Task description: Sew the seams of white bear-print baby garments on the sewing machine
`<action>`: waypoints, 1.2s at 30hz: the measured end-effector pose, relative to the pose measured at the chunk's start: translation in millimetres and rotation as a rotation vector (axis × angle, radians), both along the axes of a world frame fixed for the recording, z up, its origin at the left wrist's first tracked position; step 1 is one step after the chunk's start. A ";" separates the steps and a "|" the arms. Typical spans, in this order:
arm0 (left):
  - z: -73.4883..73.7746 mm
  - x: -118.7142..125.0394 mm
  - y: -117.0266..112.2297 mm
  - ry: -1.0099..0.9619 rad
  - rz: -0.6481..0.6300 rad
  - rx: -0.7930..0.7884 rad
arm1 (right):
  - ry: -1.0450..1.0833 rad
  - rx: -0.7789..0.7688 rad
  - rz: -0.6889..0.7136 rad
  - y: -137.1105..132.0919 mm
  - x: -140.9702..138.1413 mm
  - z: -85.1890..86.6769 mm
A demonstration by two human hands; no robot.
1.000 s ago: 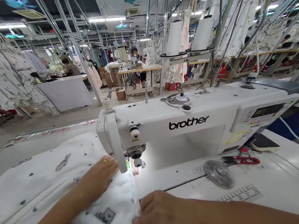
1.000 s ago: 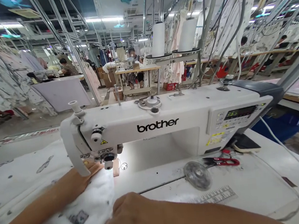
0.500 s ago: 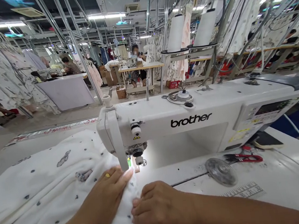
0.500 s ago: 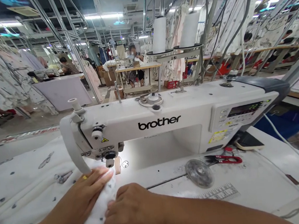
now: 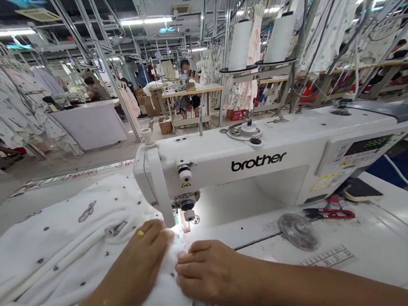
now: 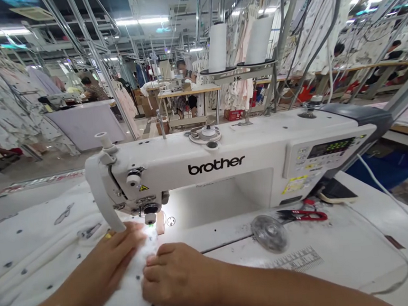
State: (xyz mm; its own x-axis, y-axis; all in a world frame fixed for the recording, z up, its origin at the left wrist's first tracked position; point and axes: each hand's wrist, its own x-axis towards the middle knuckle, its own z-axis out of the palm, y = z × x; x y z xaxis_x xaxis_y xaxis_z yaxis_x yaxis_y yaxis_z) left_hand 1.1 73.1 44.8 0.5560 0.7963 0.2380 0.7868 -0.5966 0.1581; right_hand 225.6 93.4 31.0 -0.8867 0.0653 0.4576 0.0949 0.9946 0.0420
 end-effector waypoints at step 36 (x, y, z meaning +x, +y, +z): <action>0.1 19.7 -26.8 -0.222 0.206 -0.173 | 0.120 -0.276 -0.361 30.6 -10.0 -11.6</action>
State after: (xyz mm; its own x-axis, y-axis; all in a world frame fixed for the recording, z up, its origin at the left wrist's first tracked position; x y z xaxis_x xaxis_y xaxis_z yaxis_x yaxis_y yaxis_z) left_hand 20.8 46.3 44.9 0.3295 0.9255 0.1868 0.8229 -0.3785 0.4237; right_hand 215.7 124.0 19.4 -0.7267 0.4937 0.4776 0.4248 0.8694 -0.2524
